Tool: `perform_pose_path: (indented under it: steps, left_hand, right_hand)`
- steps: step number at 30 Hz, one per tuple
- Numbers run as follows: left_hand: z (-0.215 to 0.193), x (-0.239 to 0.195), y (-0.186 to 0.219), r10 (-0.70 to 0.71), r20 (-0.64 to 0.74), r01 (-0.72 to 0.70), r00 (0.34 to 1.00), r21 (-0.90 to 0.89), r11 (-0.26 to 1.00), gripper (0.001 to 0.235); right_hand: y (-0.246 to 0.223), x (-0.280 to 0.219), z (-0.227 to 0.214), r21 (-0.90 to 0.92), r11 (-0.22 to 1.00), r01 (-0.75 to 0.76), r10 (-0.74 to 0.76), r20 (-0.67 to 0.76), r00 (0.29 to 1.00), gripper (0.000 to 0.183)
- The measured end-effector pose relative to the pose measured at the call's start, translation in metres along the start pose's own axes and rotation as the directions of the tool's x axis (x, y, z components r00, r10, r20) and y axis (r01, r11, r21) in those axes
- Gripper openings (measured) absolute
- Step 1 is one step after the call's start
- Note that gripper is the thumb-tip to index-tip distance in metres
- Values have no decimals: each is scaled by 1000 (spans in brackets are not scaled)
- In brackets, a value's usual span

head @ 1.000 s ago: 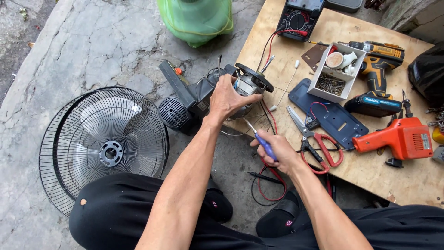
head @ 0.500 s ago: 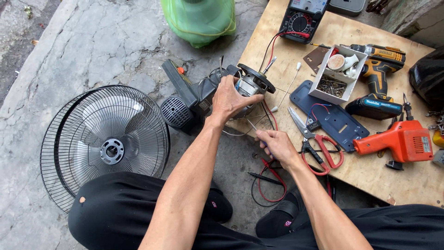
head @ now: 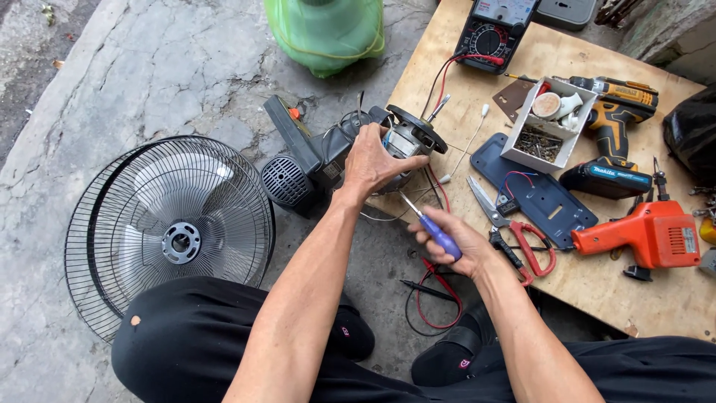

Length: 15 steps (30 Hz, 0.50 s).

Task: The person sits on the floor and repairs a fan motor by using a screwdriver to remove screws and a small black component. They then use pliers to strip the ends of red and black wires and connect them to the motor terminals.

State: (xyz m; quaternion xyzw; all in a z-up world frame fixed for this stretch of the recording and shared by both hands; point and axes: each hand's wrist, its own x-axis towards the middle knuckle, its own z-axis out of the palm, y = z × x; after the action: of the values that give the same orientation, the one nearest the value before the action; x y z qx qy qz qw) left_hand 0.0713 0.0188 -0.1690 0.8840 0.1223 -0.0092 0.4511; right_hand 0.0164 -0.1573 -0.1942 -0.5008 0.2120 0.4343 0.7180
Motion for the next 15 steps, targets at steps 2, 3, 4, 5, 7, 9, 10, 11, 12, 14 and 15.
perform_pose_path:
  steps: [2,3,4,5,7,9,10,11,12,14,15]
  left_hand:
    - [0,-1,0,7,-9,-7,1000,-6,1000,78]
    - [0,-2,0,14,-16,-14,1000,-12,1000,78]
    - [-1,-2,0,14,-13,-14,1000,-14,1000,78]
    - [-2,-2,0,19,-10,-19,1000,-5,1000,77]
    - [-1,-1,2,31,-7,-31,1000,-1,1000,77]
    - [-2,0,1,13,5,-13,1000,-3,1000,77]
    - [-3,0,0,11,6,-11,1000,-2,1000,77]
    - [-3,-1,-1,12,7,-12,1000,-2,1000,77]
    - [-3,1,1,17,7,-17,1000,-5,1000,78]
    - [-4,0,2,14,12,-13,1000,-11,1000,77]
    - [-5,-1,2,8,17,-7,1000,-14,1000,77]
  right_hand:
    - [-2,-4,9,-140,988,68,-76,-53,996,37]
    - [-3,-6,14,-280,951,127,-159,-95,983,39]
    - [6,0,5,-280,952,126,-159,-98,982,39]
    - [15,6,-5,-810,524,263,-565,-99,819,33]
    - [23,11,-11,-986,-133,102,-808,167,565,28]
    - [26,11,-2,-967,254,22,-703,-169,691,30]
    - [22,9,-2,-967,255,22,-701,-169,693,30]
    - [19,7,-2,-688,705,173,-471,-272,839,35]
    - [12,6,-3,-206,963,175,-218,-208,954,42]
    - [11,5,0,-177,978,110,-135,-134,982,41]
    - [12,5,2,-151,988,40,-49,-55,997,42]
